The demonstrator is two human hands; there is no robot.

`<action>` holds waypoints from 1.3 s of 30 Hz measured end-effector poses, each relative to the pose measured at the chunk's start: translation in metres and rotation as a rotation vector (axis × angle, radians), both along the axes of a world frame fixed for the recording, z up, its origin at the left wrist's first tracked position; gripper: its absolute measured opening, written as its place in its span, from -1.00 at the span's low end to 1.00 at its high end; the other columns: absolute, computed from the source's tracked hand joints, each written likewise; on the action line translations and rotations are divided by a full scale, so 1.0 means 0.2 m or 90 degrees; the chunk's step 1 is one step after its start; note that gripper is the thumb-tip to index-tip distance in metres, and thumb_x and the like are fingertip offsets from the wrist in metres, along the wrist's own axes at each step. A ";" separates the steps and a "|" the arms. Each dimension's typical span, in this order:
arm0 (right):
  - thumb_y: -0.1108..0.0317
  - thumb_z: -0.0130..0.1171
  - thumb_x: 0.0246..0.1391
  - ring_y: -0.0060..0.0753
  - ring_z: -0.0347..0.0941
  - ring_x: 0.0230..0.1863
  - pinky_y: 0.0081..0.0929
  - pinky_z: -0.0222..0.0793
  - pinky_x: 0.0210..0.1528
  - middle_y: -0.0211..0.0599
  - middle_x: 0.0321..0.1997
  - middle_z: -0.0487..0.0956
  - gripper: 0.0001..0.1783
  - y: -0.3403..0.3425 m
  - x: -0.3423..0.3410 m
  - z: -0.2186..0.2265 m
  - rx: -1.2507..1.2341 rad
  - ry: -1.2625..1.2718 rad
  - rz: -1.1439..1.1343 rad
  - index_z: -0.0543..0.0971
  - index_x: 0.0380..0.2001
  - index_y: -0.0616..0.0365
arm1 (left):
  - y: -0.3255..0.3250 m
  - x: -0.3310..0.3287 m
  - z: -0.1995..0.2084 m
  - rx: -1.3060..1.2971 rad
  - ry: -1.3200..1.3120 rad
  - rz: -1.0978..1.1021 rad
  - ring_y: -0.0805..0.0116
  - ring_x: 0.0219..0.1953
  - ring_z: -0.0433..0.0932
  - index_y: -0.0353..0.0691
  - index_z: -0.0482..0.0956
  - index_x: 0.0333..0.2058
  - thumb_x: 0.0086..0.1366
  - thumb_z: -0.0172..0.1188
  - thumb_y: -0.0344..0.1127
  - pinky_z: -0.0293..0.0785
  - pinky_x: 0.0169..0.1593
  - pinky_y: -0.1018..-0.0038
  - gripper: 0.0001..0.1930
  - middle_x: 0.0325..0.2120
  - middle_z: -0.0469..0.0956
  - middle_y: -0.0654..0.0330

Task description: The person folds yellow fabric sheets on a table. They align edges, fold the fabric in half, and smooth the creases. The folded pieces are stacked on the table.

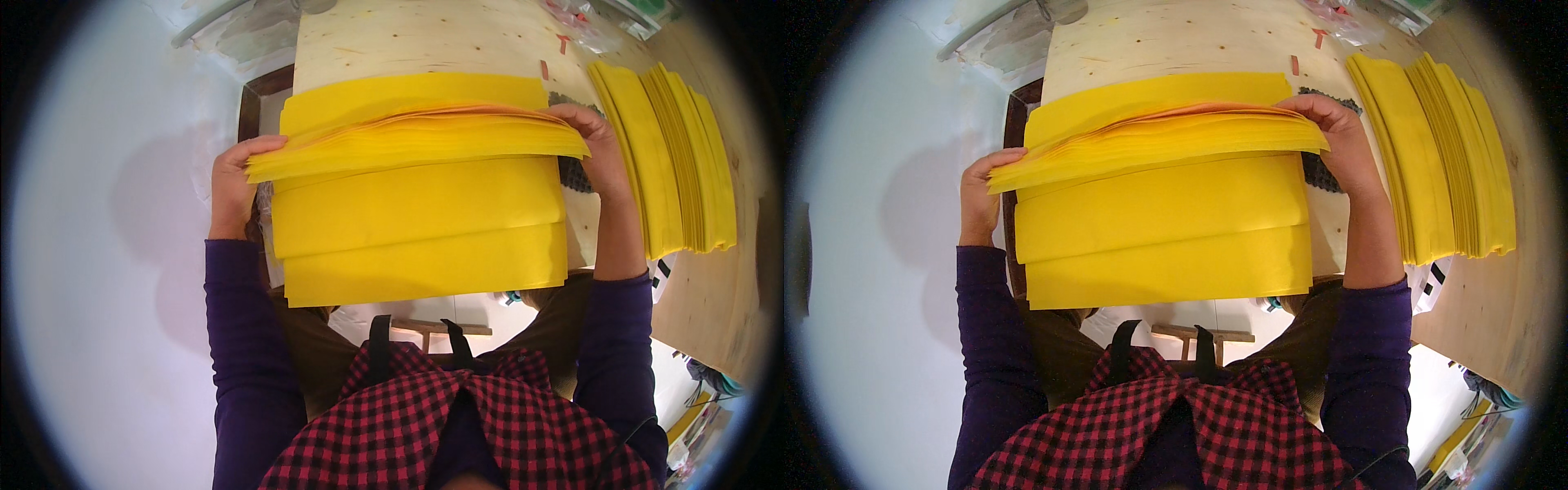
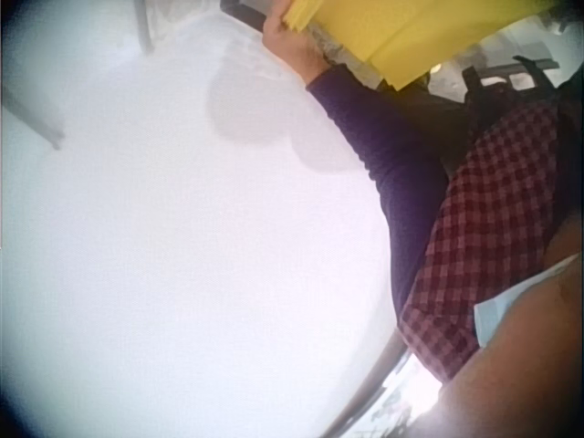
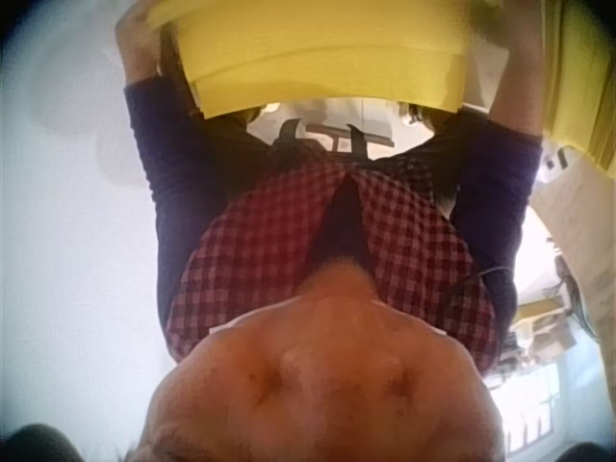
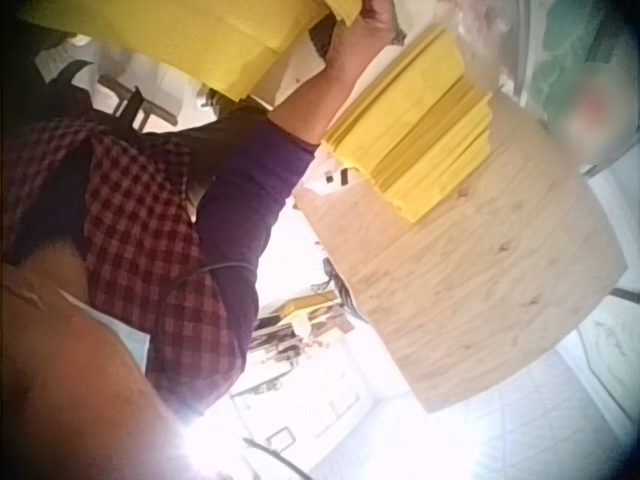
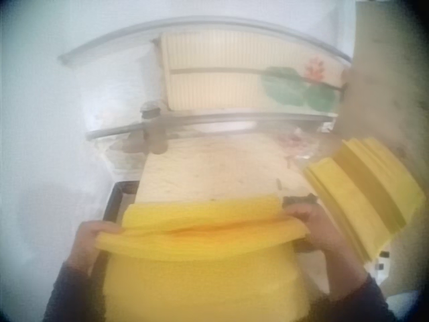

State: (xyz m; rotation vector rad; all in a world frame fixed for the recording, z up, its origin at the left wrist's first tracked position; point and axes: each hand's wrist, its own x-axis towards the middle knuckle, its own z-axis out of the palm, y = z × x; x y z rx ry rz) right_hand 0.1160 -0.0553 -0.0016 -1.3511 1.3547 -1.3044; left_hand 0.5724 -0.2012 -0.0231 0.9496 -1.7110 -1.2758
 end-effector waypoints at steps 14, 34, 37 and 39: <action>0.79 0.05 -0.14 -0.46 0.45 0.05 -0.54 0.30 0.14 -0.34 -0.04 0.59 -0.68 0.02 0.02 0.03 -0.027 0.140 -0.019 0.59 -0.35 0.19 | 0.03 0.04 0.00 -0.028 -0.013 -0.026 0.31 -0.11 0.56 -0.37 0.64 -0.28 0.11 0.08 -0.69 0.46 0.02 0.47 -0.77 -0.17 0.60 0.05; 0.80 0.00 -0.07 -0.42 0.39 0.13 -0.53 0.28 0.19 -0.38 0.08 0.51 -0.70 0.14 0.03 -0.01 0.076 0.153 0.079 0.54 -0.35 0.17 | 0.11 0.09 -0.01 -0.081 -0.158 -0.087 0.19 -0.01 0.52 -0.33 0.63 -0.37 -0.04 0.06 -0.76 0.41 0.08 0.40 -0.71 -0.09 0.57 0.02; 0.78 -0.05 -0.02 -0.40 0.39 0.13 -0.52 0.27 0.19 -0.37 0.07 0.53 -0.69 0.15 0.03 0.00 0.089 0.144 0.090 0.55 -0.33 0.18 | 0.12 0.09 -0.01 -0.075 -0.160 -0.070 0.25 -0.02 0.51 -0.31 0.63 -0.37 -0.09 -0.01 -0.79 0.42 0.02 0.47 -0.65 -0.14 0.60 0.07; 0.77 -0.06 0.01 -0.40 0.40 0.12 -0.52 0.27 0.19 -0.35 0.06 0.54 -0.69 0.16 0.02 0.01 0.089 0.131 0.082 0.56 -0.31 0.17 | 0.11 0.09 -0.01 -0.113 -0.174 -0.069 0.23 -0.03 0.52 -0.32 0.63 -0.38 -0.11 -0.04 -0.80 0.42 0.02 0.46 -0.63 -0.14 0.61 0.06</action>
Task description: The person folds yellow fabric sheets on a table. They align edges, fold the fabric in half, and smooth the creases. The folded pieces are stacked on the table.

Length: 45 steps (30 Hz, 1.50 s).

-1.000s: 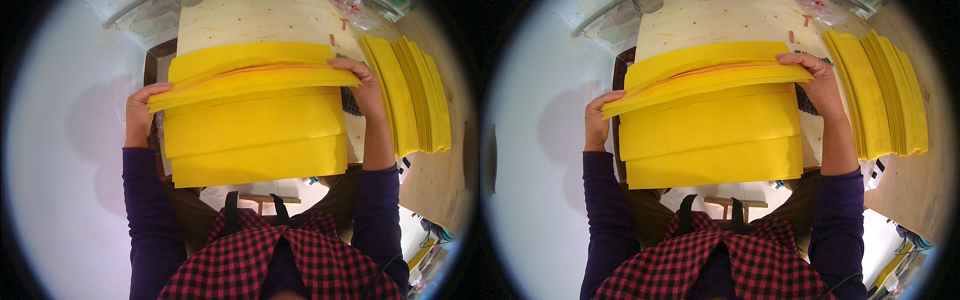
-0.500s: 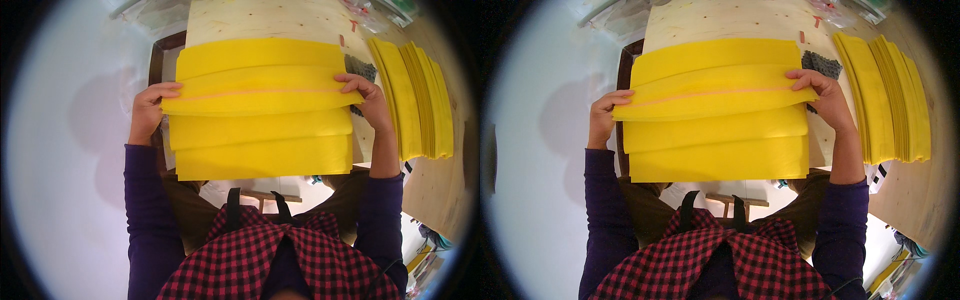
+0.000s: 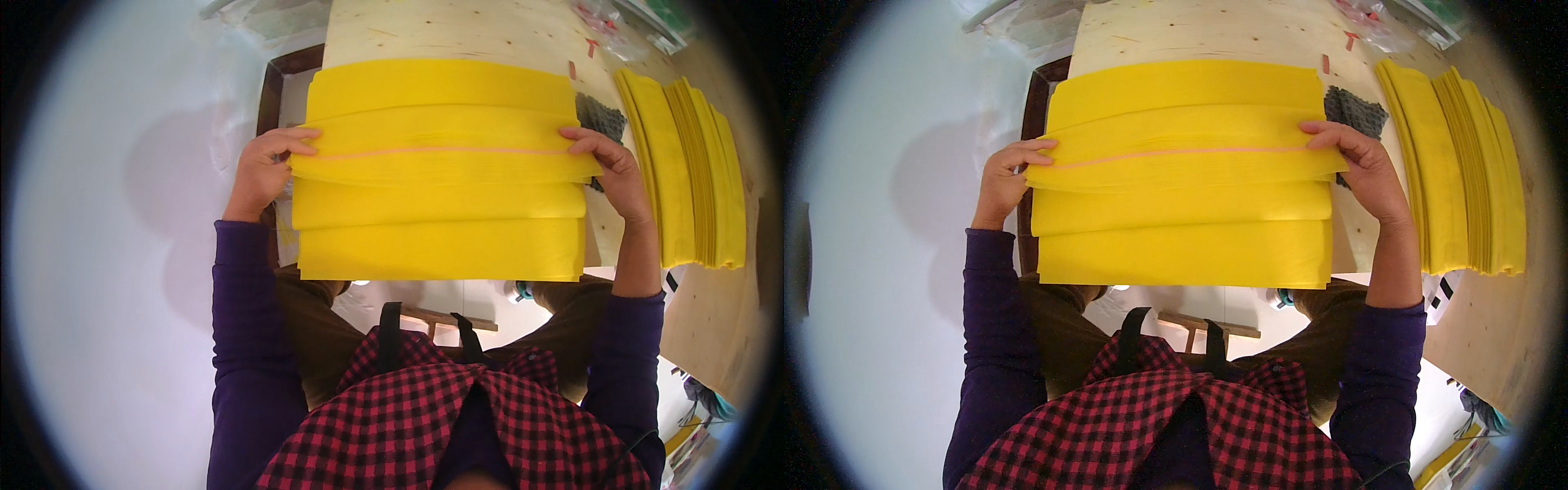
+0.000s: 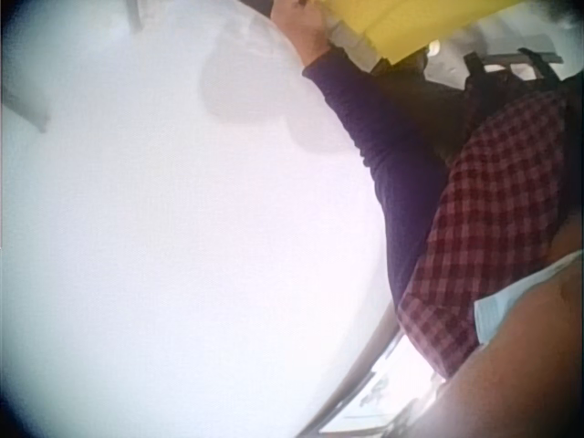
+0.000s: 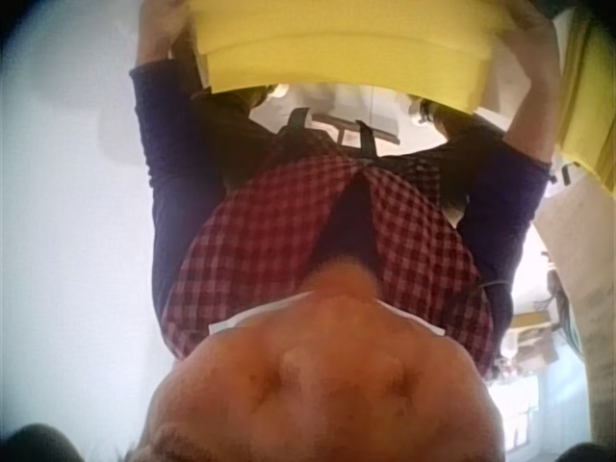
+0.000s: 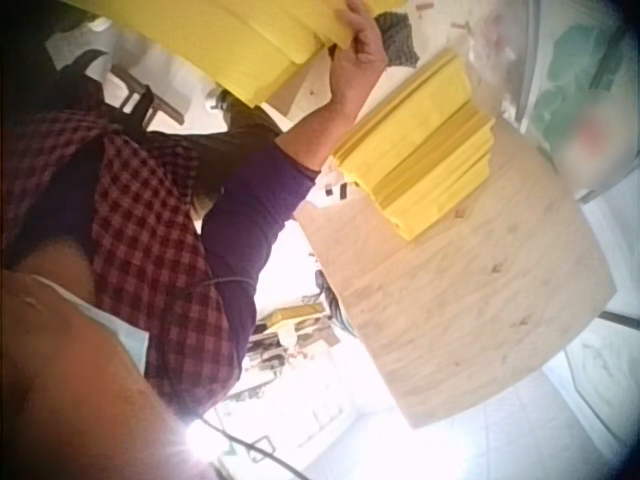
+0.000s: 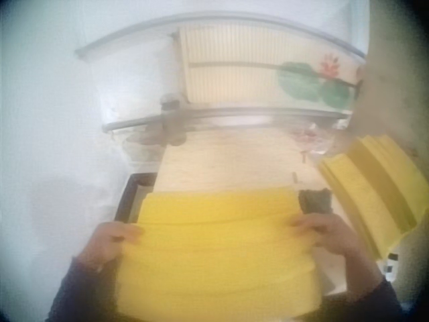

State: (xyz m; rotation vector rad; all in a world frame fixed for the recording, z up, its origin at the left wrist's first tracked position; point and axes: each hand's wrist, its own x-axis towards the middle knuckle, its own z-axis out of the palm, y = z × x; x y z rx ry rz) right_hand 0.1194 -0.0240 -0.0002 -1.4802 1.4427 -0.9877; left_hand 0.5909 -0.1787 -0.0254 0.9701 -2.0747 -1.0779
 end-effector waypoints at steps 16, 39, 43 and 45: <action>0.54 -0.06 0.18 -0.61 0.46 -0.17 -0.64 0.38 -0.11 -0.45 -0.13 0.59 -0.73 -0.01 -0.07 0.00 0.049 -0.060 -0.258 0.60 -0.15 0.15 | 0.00 -0.02 0.01 -0.065 -0.037 0.024 0.20 -0.11 0.57 -0.33 0.63 -0.42 -0.01 0.12 -0.69 0.44 -0.02 0.45 -0.80 -0.18 0.62 0.03; 0.00 -0.04 0.20 -0.21 -0.02 0.43 -0.14 -0.32 0.44 -0.17 0.36 0.21 -0.37 -0.04 0.37 -0.06 -0.134 0.765 -0.083 0.27 0.25 0.09 | 0.00 0.02 0.00 -0.155 -0.052 -0.008 0.19 -0.08 0.53 -0.31 0.64 -0.37 -0.10 -0.02 -0.80 0.42 0.02 0.40 -0.63 -0.11 0.60 0.06; -0.01 -0.05 0.21 -0.21 -0.02 0.43 -0.12 -0.31 0.44 -0.17 0.37 0.20 -0.36 -0.04 0.37 -0.07 -0.131 0.744 -0.083 0.26 0.26 0.09 | 0.00 0.04 0.01 -0.185 -0.071 0.009 0.22 -0.09 0.53 -0.30 0.64 -0.36 -0.02 0.02 -0.76 0.42 0.01 0.43 -0.69 -0.12 0.61 0.10; -0.01 -0.06 0.22 -0.21 -0.02 0.43 -0.12 -0.30 0.44 -0.17 0.37 0.20 -0.36 -0.04 0.38 -0.08 -0.134 0.741 -0.079 0.25 0.26 0.10 | 0.01 0.05 0.02 -0.208 -0.074 0.007 0.22 -0.12 0.53 -0.30 0.63 -0.38 0.00 0.00 -0.75 0.43 -0.04 0.43 -0.70 -0.16 0.62 0.10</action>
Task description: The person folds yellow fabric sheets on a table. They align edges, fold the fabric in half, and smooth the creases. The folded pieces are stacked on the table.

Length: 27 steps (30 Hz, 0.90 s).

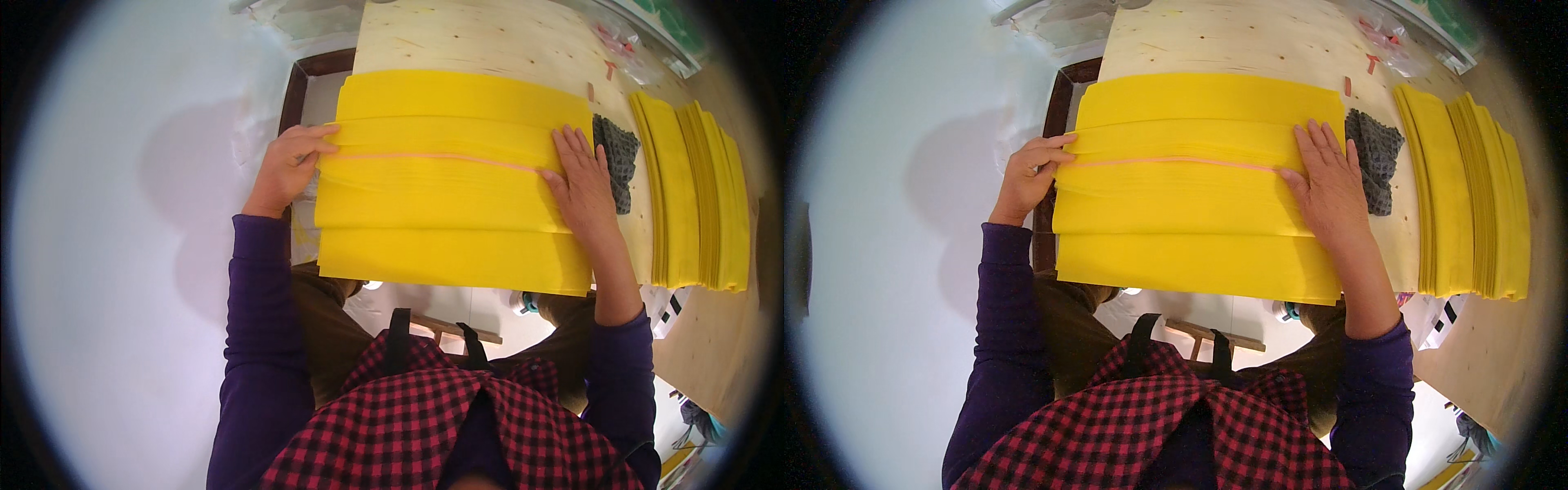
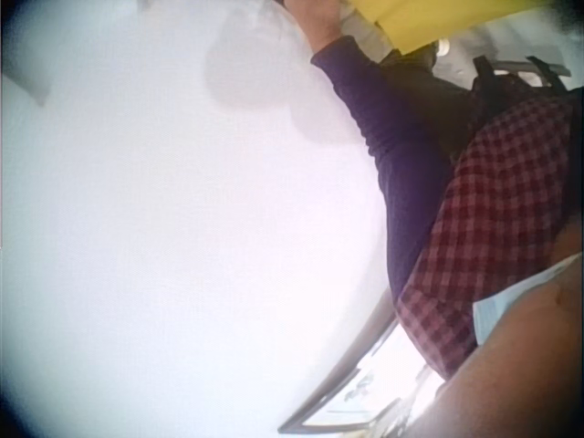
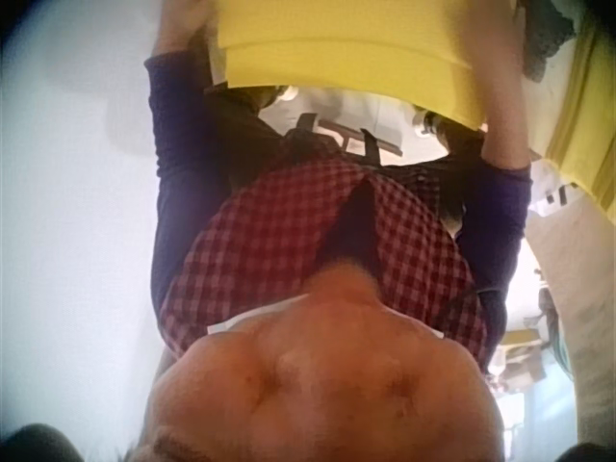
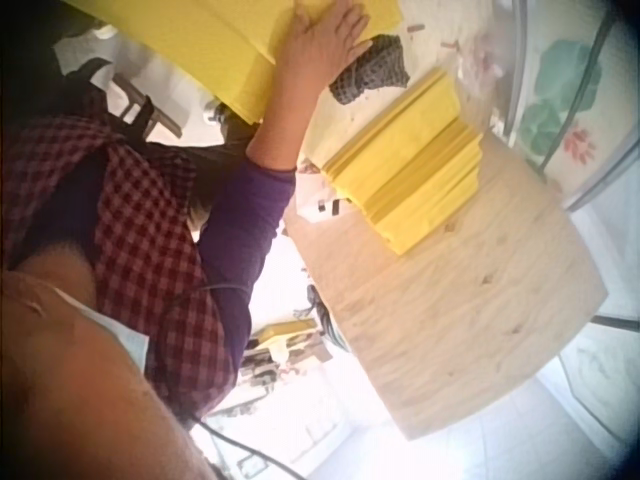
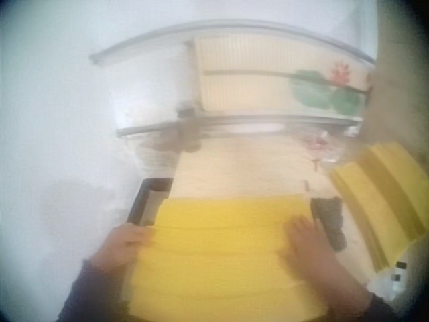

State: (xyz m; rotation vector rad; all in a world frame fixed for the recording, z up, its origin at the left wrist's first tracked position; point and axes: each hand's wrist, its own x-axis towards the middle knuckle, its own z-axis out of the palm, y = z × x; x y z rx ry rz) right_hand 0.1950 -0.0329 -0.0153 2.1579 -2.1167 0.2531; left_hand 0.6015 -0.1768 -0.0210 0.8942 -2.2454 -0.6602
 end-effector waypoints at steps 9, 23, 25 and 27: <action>-0.01 -0.07 0.23 -0.21 0.00 0.42 -0.11 -0.31 0.44 -0.16 0.37 0.20 -0.36 0.01 -0.02 -0.02 -0.011 -0.018 -0.002 0.25 0.26 0.11 | 0.12 -0.10 0.25 -0.201 -0.014 0.150 0.11 -0.21 0.50 -0.26 0.58 -0.38 0.01 0.01 -0.66 0.42 -0.10 0.34 -0.76 -0.31 0.59 0.09; -0.09 -0.10 0.22 -0.25 -0.02 0.43 -0.10 -0.32 0.44 -0.17 0.38 0.18 -0.33 0.02 -0.03 -0.01 0.014 -0.037 -0.024 0.25 0.26 0.09 | 0.41 -0.85 0.12 -0.135 -0.299 0.098 0.07 0.33 0.09 -0.32 0.22 0.21 0.34 -0.02 -0.10 -0.04 0.35 0.14 -0.43 0.26 0.19 -0.03; -0.08 -0.09 0.22 -0.25 -0.03 0.43 -0.10 -0.32 0.44 -0.15 0.38 0.17 -0.33 0.03 -0.04 0.00 0.013 -0.041 -0.022 0.24 0.26 0.10 | 0.41 -0.81 0.10 -0.106 -0.339 0.102 0.07 0.33 0.09 -0.33 0.21 0.22 0.33 0.00 -0.10 -0.04 0.35 0.15 -0.41 0.26 0.19 -0.04; -0.07 -0.08 0.21 -0.25 -0.04 0.44 -0.11 -0.31 0.44 -0.14 0.38 0.16 -0.32 0.04 -0.05 0.01 0.013 -0.045 -0.020 0.24 0.27 0.12 | 0.42 -0.79 0.07 -0.126 -0.326 0.091 0.05 0.34 0.07 -0.32 0.19 0.23 0.34 -0.02 -0.11 -0.05 0.35 0.16 -0.42 0.28 0.15 -0.04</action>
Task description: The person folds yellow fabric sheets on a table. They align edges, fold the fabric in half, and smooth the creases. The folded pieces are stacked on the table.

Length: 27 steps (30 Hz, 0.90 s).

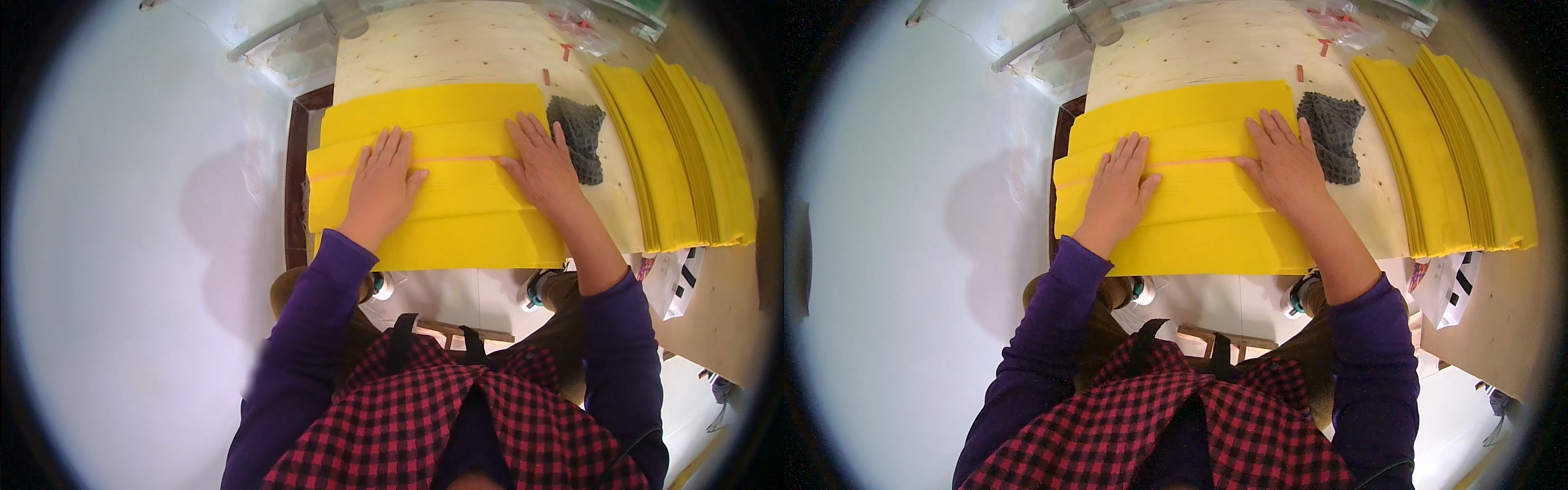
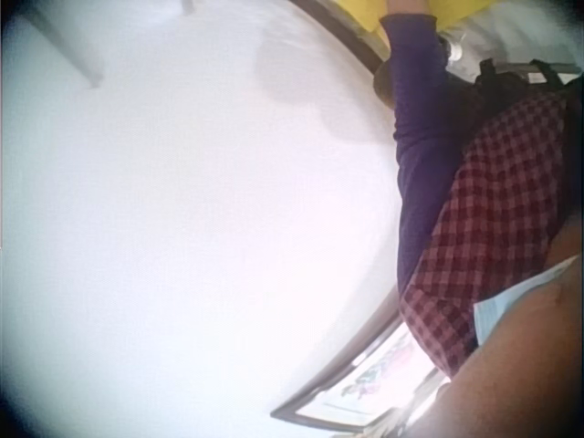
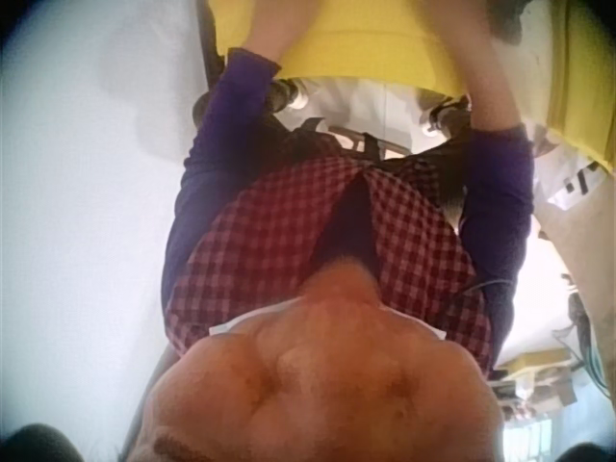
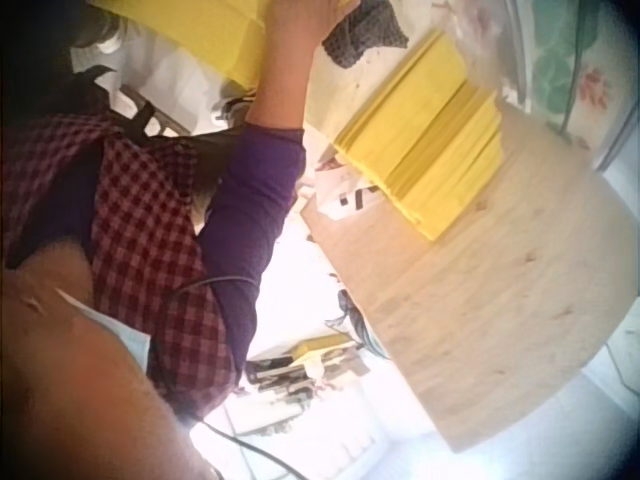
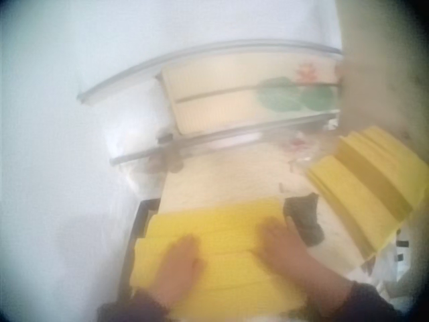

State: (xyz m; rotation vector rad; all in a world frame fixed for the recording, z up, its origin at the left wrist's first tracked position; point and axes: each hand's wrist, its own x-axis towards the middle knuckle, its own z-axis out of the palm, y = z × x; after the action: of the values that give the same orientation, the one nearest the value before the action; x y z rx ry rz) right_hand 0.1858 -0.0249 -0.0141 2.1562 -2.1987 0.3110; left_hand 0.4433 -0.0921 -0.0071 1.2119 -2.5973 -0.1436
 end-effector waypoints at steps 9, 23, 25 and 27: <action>-0.04 -0.03 0.18 -0.19 -0.04 0.43 -0.13 -0.26 0.44 -0.09 0.37 0.18 -0.29 0.04 0.11 0.07 -0.039 0.012 0.047 0.24 0.25 0.23 | 0.03 0.04 -0.02 0.004 -0.015 -0.007 0.09 0.35 0.05 -0.28 0.20 0.24 0.36 -0.06 -0.10 -0.08 0.36 0.18 -0.44 0.29 0.13 -0.02; -0.20 -0.17 0.21 -0.07 -0.11 0.45 -0.19 -0.21 0.43 0.04 0.41 0.06 -0.15 -0.08 0.55 0.05 0.019 -0.111 0.112 0.15 0.27 0.35 | 0.02 0.05 -0.09 -0.025 0.004 -0.007 0.14 0.35 0.07 -0.24 0.26 0.22 0.29 0.01 -0.13 -0.07 0.35 0.13 -0.44 0.27 0.18 0.02; -0.20 -0.17 0.21 -0.07 -0.12 0.45 -0.18 -0.22 0.43 0.04 0.41 0.06 -0.15 -0.08 0.54 0.03 0.026 -0.092 0.092 0.14 0.28 0.34 | 0.02 0.05 -0.08 -0.029 -0.006 -0.007 0.13 0.34 0.07 -0.25 0.26 0.22 0.28 0.02 -0.15 -0.06 0.35 0.13 -0.44 0.27 0.19 0.02; -0.19 -0.16 0.20 -0.06 -0.13 0.45 -0.18 -0.22 0.43 0.03 0.41 0.06 -0.16 -0.09 0.53 0.01 0.041 -0.072 0.071 0.15 0.27 0.34 | 0.02 0.05 -0.08 -0.029 0.008 -0.007 0.12 0.34 0.08 -0.26 0.27 0.21 0.28 0.03 -0.14 -0.05 0.34 0.13 -0.44 0.26 0.19 0.01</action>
State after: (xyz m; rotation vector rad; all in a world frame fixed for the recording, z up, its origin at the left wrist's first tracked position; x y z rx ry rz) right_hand 0.2913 -0.0420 -0.0111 2.3560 -2.1788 0.3820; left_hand 0.4526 -0.0875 -0.0223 1.1768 -2.5828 -0.0934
